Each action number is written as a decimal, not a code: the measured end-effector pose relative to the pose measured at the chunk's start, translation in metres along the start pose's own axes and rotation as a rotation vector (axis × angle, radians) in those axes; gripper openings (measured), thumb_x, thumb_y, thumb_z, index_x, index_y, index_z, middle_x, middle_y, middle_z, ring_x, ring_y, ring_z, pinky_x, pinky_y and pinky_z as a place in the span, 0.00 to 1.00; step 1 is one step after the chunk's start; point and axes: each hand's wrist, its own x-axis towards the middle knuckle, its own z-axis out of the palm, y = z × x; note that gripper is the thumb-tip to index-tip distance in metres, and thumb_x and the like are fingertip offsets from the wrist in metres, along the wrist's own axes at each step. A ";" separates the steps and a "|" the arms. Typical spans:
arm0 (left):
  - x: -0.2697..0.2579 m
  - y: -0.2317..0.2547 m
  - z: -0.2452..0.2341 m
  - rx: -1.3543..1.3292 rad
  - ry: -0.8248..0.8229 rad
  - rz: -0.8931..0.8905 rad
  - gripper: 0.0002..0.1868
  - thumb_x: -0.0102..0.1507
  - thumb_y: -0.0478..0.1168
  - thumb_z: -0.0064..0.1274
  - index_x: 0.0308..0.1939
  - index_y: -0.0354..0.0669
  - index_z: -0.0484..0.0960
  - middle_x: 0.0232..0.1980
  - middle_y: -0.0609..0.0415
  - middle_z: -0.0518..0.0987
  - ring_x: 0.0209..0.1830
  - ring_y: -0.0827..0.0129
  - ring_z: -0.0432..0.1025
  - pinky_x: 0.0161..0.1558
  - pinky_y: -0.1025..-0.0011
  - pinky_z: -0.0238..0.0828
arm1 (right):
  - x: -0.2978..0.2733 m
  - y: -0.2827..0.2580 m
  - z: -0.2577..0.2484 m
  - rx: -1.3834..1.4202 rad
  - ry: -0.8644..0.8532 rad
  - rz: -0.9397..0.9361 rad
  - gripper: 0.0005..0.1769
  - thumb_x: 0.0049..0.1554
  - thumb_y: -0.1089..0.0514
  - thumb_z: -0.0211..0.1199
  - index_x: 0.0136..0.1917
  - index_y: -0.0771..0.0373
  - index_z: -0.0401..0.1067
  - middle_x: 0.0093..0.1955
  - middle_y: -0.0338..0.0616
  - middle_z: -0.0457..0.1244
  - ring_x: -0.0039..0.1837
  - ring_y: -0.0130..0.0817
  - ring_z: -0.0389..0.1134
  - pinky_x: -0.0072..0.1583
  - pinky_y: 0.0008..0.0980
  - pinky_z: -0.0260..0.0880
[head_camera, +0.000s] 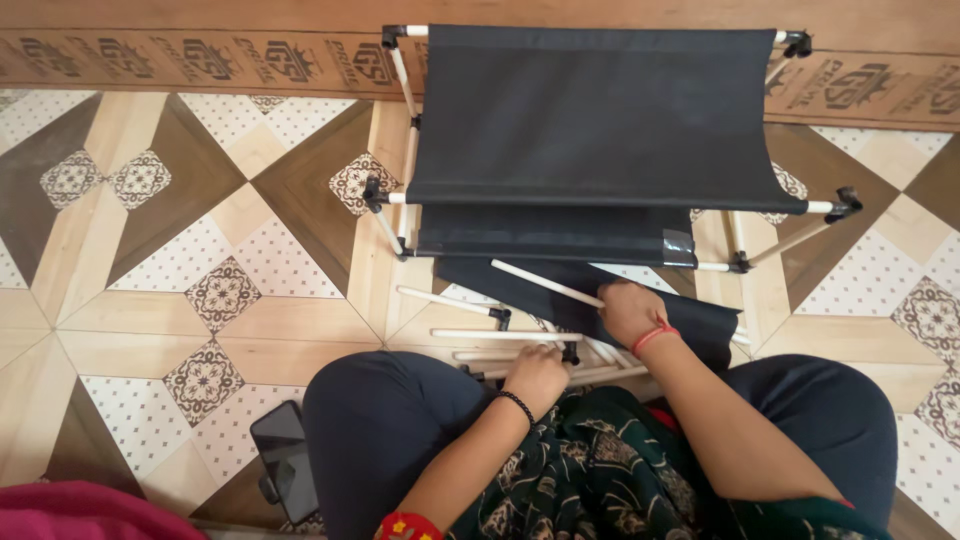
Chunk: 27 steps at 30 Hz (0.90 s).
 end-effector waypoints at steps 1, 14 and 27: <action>0.000 0.000 0.000 -0.027 -0.006 0.021 0.08 0.62 0.38 0.50 0.36 0.46 0.85 0.42 0.52 0.83 0.48 0.59 0.77 0.48 0.59 0.73 | -0.001 0.000 0.001 0.000 0.001 -0.005 0.11 0.54 0.54 0.65 0.52 0.53 0.80 0.51 0.51 0.70 0.55 0.51 0.73 0.55 0.46 0.75; 0.017 0.020 0.030 0.007 -0.088 -0.075 0.10 0.64 0.39 0.48 0.43 0.45 0.84 0.42 0.50 0.83 0.44 0.57 0.78 0.41 0.57 0.73 | 0.002 -0.001 0.008 -0.035 0.058 -0.046 0.10 0.54 0.56 0.63 0.49 0.56 0.79 0.51 0.50 0.70 0.56 0.50 0.73 0.54 0.45 0.75; 0.012 0.012 0.021 0.146 0.159 -0.131 0.05 0.59 0.38 0.51 0.35 0.43 0.81 0.38 0.50 0.80 0.38 0.59 0.77 0.39 0.62 0.72 | 0.000 0.006 -0.003 0.136 0.019 0.008 0.12 0.53 0.55 0.66 0.51 0.55 0.80 0.50 0.53 0.70 0.54 0.52 0.73 0.56 0.45 0.73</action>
